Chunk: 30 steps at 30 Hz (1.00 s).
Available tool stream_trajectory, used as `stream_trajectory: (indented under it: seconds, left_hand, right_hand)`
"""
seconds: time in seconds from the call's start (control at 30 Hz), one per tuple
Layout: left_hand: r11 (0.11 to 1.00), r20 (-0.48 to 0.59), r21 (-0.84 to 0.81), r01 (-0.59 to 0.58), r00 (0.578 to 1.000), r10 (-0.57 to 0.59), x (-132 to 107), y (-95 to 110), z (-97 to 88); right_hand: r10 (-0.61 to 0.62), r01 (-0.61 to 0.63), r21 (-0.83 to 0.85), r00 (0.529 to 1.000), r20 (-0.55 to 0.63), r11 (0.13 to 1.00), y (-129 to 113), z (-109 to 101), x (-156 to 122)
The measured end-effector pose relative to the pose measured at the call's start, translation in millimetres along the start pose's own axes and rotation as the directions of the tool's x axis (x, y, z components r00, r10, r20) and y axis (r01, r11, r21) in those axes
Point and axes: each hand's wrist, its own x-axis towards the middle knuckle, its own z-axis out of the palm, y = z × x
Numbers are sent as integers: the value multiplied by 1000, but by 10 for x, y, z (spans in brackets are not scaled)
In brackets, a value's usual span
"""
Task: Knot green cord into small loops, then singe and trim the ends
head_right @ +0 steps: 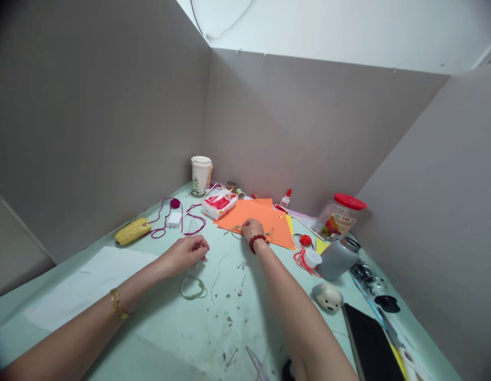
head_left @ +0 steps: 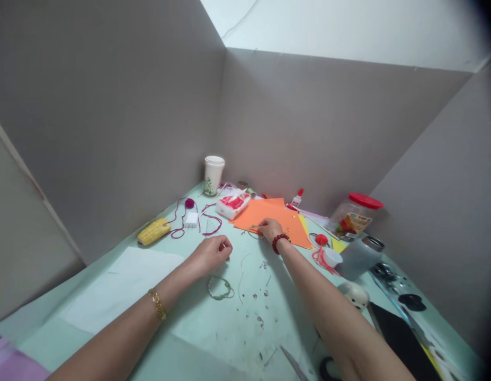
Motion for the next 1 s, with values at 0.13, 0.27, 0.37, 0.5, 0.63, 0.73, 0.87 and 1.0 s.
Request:
stream_trajectory:
  seconds: [0.13, 0.27, 0.37, 0.5, 0.63, 0.73, 0.87, 1.0]
  left_hand:
    - [986, 44, 165, -21, 999, 14, -78, 63, -62]
    - [902, 122, 428, -51, 992, -2, -142, 133, -134]
    - [858, 148, 511, -51, 989, -29, -175, 190, -180]
    - [837, 205, 545, -57, 976, -67, -223, 248, -203]
    - [810, 284, 582, -72, 951, -120, -264, 270, -174]
    - [790, 304, 607, -83, 943, -134, -256, 246, -133]
    - [797, 317, 597, -93, 940, -128, -218, 195, -105]
    - [845, 311, 519, -130, 949, -45, -216, 230, -119]
  right_hand:
    - [20, -21, -31, 999, -31, 999, -12, -13, 12]
    - [30, -32, -50, 999, -44, 998, -30, -32, -45]
    - [10, -13, -42, 998, -69, 999, -57, -99, -145]
    - [-66, 68, 10, 993, -102, 998, -142, -270, -381]
    - [-171, 178, 88, 982, -84, 980, -245, -469, -786]
    - [-233, 235, 141, 972, -33, 962, -284, -588, -1156]
    - [-275, 264, 192, 961, 32, 945, -249, -636, -1560]
    - [-312, 282, 220, 943, 113, 934, -183, -517, -1793]
